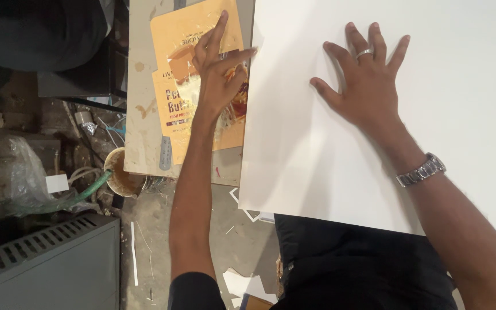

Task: The person applies adhesive to a paper sheet and presses it onto a cardboard packaging flat by hand.

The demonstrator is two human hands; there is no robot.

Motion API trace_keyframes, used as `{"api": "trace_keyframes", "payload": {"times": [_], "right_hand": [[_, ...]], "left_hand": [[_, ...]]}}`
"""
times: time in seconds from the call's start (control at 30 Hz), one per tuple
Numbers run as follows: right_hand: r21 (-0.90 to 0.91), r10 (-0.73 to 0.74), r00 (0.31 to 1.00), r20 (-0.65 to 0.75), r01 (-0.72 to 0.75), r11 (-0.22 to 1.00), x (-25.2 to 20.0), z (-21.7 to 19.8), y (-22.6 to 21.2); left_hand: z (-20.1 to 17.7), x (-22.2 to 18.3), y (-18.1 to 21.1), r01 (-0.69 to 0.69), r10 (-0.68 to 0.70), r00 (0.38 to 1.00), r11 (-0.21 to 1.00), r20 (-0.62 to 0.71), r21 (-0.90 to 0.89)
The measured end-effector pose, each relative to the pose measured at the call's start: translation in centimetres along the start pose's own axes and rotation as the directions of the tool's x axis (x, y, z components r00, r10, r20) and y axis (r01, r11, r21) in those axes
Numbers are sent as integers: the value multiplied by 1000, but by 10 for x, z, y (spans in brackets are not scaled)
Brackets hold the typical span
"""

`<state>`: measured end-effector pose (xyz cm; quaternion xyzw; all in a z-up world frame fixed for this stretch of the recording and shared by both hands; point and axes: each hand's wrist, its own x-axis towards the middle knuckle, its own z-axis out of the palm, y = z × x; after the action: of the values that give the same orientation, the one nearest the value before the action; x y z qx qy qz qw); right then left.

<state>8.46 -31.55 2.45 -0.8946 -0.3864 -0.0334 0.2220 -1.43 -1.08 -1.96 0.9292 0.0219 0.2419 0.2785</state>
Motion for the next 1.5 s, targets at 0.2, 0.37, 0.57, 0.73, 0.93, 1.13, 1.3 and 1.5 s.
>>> {"api": "trace_keyframes", "payload": {"times": [0.2, 0.37, 0.57, 0.73, 0.93, 1.13, 1.3, 1.5], "right_hand": [[-6, -3, 1000, 15, 3, 1000, -1, 2, 0], [-44, -19, 1000, -1, 19, 999, 3, 4, 2], [-39, 29, 999, 32, -28, 999, 3, 0, -3], [-31, 27, 999, 40, -26, 999, 3, 1, -2], [-37, 5, 1000, 26, -4, 999, 1, 3, -1], [-59, 11, 1000, -19, -12, 998, 5, 6, -3], [-123, 3, 999, -37, -8, 992, 6, 8, -2], [-96, 51, 999, 16, -49, 994, 7, 6, -7]], "left_hand": [[-1, 12, -3, 23, -29, 998, 993, -56, -115], [-4, 57, 5, -73, 82, 994, 990, -67, 121], [16, 85, -7, -137, 148, 989, 947, -16, 289], [10, 72, 5, -134, 136, 991, 936, 17, 325], [-2, 37, 23, -152, 154, 988, 919, 23, 364], [-27, -6, 61, -123, 108, 992, 939, 66, 320], [-42, -46, 85, -102, 97, 995, 952, 32, 289], [-60, -95, 108, -58, 44, 998, 947, 52, 316]]}}
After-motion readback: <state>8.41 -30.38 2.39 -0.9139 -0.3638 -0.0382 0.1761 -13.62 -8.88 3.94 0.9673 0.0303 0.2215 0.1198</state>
